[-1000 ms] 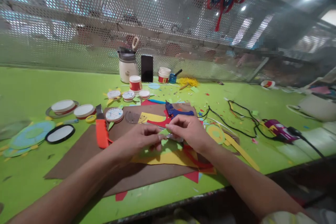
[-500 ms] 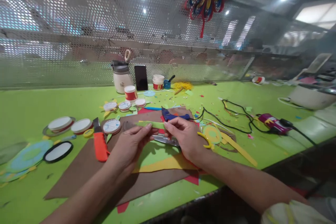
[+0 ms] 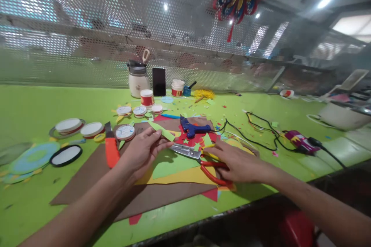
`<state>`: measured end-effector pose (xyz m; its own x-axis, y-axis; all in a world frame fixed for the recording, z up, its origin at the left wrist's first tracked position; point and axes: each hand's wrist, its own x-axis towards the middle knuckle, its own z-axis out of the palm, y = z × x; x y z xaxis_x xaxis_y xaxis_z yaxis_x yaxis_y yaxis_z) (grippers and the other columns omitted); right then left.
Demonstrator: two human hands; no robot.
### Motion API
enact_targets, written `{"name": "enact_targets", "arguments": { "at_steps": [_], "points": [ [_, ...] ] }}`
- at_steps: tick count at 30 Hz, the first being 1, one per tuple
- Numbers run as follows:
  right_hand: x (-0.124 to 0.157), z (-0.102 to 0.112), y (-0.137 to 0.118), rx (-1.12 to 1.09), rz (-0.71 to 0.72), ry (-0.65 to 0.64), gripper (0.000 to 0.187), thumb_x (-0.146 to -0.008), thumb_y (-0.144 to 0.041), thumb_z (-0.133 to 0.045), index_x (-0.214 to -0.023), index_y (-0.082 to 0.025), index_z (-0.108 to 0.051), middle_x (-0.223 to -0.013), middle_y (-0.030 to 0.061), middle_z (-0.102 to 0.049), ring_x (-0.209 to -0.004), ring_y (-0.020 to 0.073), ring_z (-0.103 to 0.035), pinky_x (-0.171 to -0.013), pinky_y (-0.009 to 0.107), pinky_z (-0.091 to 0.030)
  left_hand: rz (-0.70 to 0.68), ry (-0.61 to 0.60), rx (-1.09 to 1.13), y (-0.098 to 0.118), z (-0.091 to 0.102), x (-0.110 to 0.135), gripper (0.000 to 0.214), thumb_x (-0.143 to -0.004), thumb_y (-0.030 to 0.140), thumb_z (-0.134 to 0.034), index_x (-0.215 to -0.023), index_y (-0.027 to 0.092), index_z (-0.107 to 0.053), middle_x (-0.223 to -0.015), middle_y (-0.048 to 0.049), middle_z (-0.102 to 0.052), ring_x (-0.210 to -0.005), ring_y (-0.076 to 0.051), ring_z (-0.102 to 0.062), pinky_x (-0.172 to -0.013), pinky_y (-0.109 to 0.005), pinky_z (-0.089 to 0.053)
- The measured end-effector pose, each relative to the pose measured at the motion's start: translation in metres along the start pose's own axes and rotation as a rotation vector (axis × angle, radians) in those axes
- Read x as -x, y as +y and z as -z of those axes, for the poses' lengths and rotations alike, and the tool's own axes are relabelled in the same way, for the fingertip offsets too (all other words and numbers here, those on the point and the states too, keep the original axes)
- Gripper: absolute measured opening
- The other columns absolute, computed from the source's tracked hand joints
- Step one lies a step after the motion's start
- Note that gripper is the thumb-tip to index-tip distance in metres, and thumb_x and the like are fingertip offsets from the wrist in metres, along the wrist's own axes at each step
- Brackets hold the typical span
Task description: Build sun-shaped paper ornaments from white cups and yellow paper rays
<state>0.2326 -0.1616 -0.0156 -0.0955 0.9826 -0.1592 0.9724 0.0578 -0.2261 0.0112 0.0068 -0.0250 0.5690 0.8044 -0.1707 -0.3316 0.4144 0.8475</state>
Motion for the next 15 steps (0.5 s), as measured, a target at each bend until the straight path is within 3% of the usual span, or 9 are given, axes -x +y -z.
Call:
{"name": "enact_targets", "arguments": {
  "at_steps": [3,6,10,12,15],
  "points": [
    [-0.010,-0.011,-0.003,0.044,-0.013,-0.015,0.062,-0.076,-0.014,-0.053,-0.136,-0.028,-0.042,-0.106,0.0094,-0.055,-0.091,0.0238,-0.057,-0.070,0.030,-0.040,-0.010,0.004,0.013,-0.001,0.001,-0.001,0.027,-0.089,0.002,-0.048,-0.065,0.011,-0.057,-0.056,0.0002,-0.058,-0.053,-0.008,-0.061,-0.071,-0.028,-0.062],
    [-0.019,-0.015,-0.005,0.051,-0.011,-0.046,0.066,-0.075,-0.016,-0.056,-0.138,-0.029,-0.040,-0.105,0.0100,-0.058,-0.091,0.0256,-0.058,-0.071,0.031,-0.040,-0.029,0.030,0.007,0.001,0.004,-0.002,0.025,-0.087,0.001,-0.049,-0.066,0.011,-0.057,-0.059,-0.0024,-0.062,-0.055,-0.010,-0.064,-0.066,-0.025,-0.061],
    [-0.023,-0.006,-0.008,0.017,-0.091,-0.005,0.047,-0.081,-0.025,-0.054,-0.128,-0.023,-0.054,-0.108,0.0136,-0.065,-0.099,0.0310,-0.059,-0.080,0.038,-0.042,-0.064,0.060,0.018,0.003,0.010,-0.006,0.024,-0.086,-0.001,-0.050,-0.066,0.010,-0.058,-0.063,-0.0065,-0.066,-0.057,-0.012,-0.066,-0.060,-0.021,-0.059],
    [-0.023,0.001,-0.010,-0.062,-0.101,0.011,0.041,-0.082,-0.025,-0.053,-0.123,-0.021,-0.059,-0.108,0.0131,-0.068,-0.100,0.0308,-0.061,-0.082,0.040,-0.044,-0.089,0.076,0.036,0.003,0.012,-0.009,0.026,-0.086,-0.001,-0.050,-0.063,0.011,-0.056,-0.061,-0.0057,-0.064,-0.057,-0.011,-0.066,-0.061,-0.021,-0.059],
    [-0.022,0.008,-0.009,-0.324,0.000,0.022,0.044,-0.082,-0.021,-0.053,-0.126,-0.022,-0.058,-0.118,0.0097,-0.066,-0.106,0.0274,-0.060,-0.090,0.039,-0.045,-0.133,0.103,0.075,0.001,0.016,-0.013,0.031,-0.086,-0.001,-0.050,-0.059,0.012,-0.053,-0.056,-0.0014,-0.060,-0.055,-0.009,-0.063,-0.068,-0.024,-0.060]
  ]
}}
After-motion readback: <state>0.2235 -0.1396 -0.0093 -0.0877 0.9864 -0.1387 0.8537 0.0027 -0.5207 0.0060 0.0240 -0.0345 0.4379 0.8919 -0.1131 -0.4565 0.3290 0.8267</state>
